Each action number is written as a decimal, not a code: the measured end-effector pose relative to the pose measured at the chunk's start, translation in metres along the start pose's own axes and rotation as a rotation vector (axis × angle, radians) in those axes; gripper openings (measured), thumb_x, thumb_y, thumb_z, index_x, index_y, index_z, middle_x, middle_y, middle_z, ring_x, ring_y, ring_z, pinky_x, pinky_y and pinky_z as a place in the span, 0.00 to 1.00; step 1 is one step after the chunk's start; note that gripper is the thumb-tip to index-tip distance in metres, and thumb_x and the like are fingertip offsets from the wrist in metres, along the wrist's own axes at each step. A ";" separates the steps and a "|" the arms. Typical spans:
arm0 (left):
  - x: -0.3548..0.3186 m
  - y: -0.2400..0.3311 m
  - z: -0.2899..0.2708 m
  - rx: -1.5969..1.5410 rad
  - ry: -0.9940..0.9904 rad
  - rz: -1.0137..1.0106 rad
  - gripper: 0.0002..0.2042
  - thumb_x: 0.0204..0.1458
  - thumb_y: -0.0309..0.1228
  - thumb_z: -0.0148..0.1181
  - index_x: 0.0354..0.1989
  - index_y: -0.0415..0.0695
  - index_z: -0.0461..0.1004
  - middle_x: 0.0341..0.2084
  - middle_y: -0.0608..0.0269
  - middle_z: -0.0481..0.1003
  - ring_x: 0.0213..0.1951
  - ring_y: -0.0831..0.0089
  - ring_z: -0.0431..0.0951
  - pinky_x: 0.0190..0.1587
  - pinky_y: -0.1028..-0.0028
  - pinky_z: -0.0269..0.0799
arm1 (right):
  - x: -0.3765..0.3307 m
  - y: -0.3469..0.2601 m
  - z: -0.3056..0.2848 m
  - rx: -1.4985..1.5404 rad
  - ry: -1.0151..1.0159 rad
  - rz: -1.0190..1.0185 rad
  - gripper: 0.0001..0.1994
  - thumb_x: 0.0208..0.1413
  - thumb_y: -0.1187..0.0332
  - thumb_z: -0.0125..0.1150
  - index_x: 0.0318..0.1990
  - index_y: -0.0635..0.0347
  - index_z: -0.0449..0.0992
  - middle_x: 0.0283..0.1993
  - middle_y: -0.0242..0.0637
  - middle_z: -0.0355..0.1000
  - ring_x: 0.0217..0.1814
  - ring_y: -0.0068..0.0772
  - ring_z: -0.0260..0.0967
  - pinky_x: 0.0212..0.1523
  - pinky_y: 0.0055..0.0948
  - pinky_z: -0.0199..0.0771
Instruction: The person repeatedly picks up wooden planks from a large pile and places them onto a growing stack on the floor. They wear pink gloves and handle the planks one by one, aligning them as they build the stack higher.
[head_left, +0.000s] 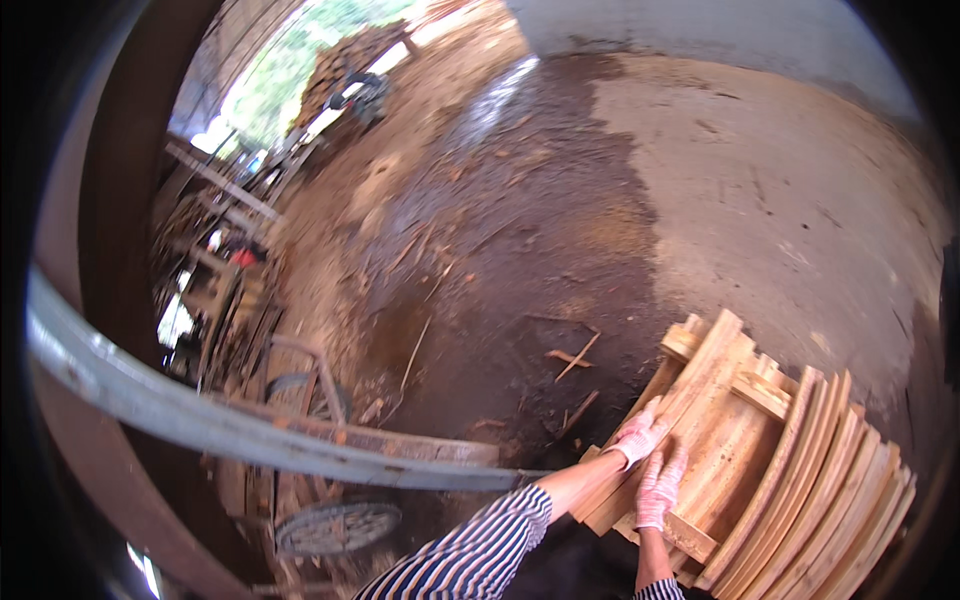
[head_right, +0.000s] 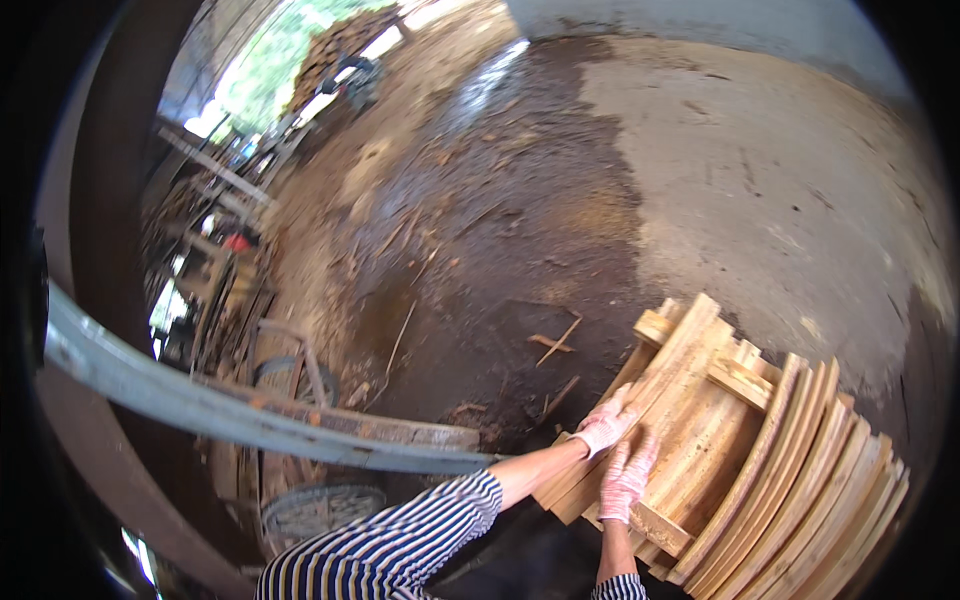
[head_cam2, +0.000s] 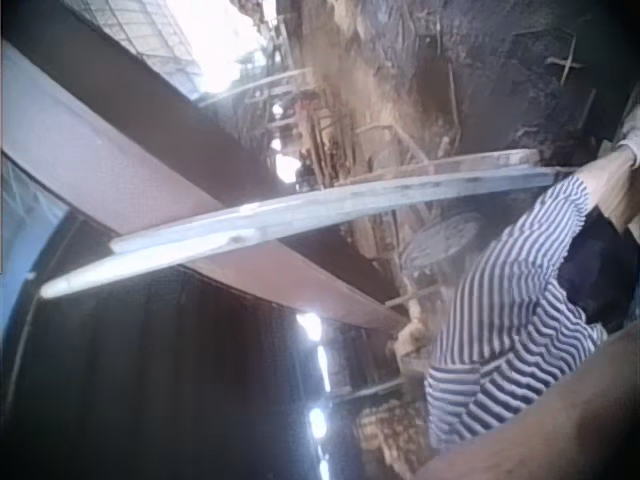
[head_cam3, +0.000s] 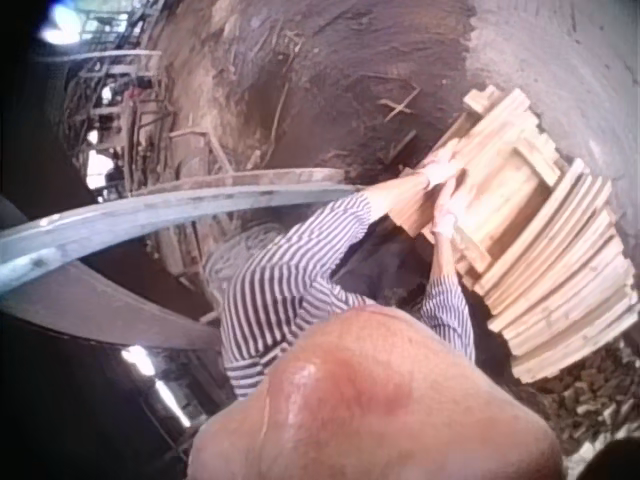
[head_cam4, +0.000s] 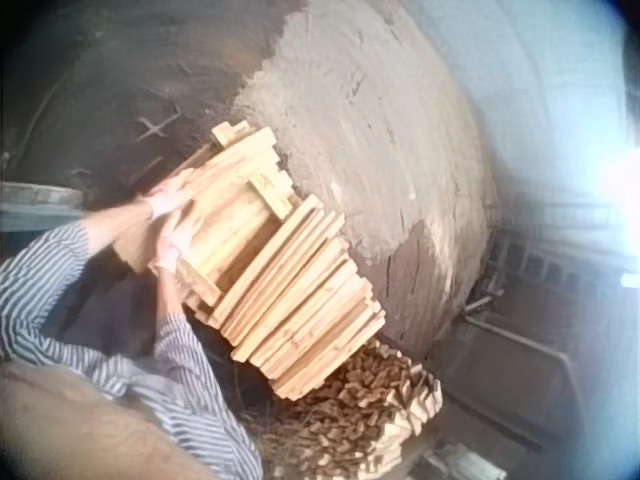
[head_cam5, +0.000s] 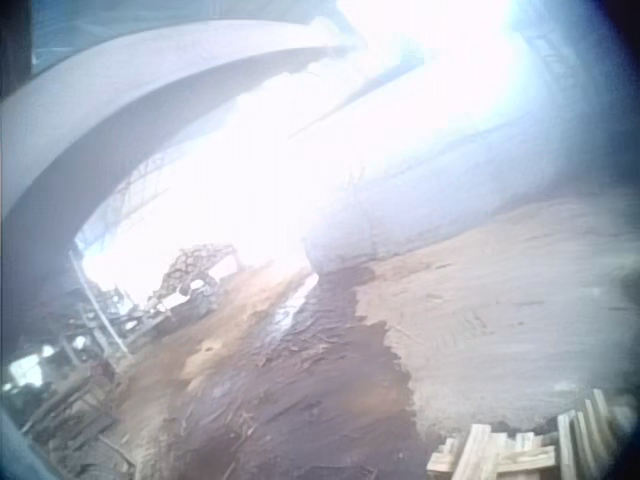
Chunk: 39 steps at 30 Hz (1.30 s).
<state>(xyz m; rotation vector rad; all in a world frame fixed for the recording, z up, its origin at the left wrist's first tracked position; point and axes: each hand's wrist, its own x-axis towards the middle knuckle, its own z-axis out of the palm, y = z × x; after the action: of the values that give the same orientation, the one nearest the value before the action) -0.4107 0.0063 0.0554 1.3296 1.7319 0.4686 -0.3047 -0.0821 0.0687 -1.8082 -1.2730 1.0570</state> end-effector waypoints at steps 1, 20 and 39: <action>0.002 -0.001 -0.001 -0.012 -0.037 -0.041 0.34 0.63 0.50 0.50 0.74 0.47 0.51 0.56 0.40 0.73 0.56 0.50 0.74 0.57 0.60 0.68 | 0.000 -0.003 -0.004 0.053 0.026 0.054 0.34 0.66 0.55 0.53 0.75 0.55 0.51 0.77 0.50 0.48 0.79 0.50 0.45 0.76 0.40 0.46; 0.000 -0.022 0.010 -0.084 -0.009 -0.032 0.37 0.59 0.48 0.57 0.73 0.45 0.53 0.67 0.48 0.64 0.66 0.58 0.66 0.66 0.65 0.62 | -0.010 0.106 -0.095 -0.696 0.129 -0.067 0.42 0.58 0.63 0.56 0.76 0.57 0.42 0.80 0.49 0.35 0.81 0.50 0.36 0.77 0.40 0.47; 0.018 -0.021 0.011 -0.131 -0.058 -0.133 0.33 0.61 0.54 0.54 0.72 0.56 0.58 0.49 0.58 0.78 0.42 0.65 0.78 0.45 0.67 0.72 | -0.023 0.048 -0.246 -0.832 0.571 -0.054 0.30 0.50 0.66 0.64 0.64 0.37 0.69 0.52 0.54 0.74 0.45 0.57 0.74 0.48 0.47 0.76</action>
<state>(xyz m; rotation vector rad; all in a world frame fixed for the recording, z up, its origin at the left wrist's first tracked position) -0.4150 0.0132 0.0262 1.1174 1.6995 0.4547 -0.0696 -0.1363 0.1410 -2.3972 -1.4675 -0.1086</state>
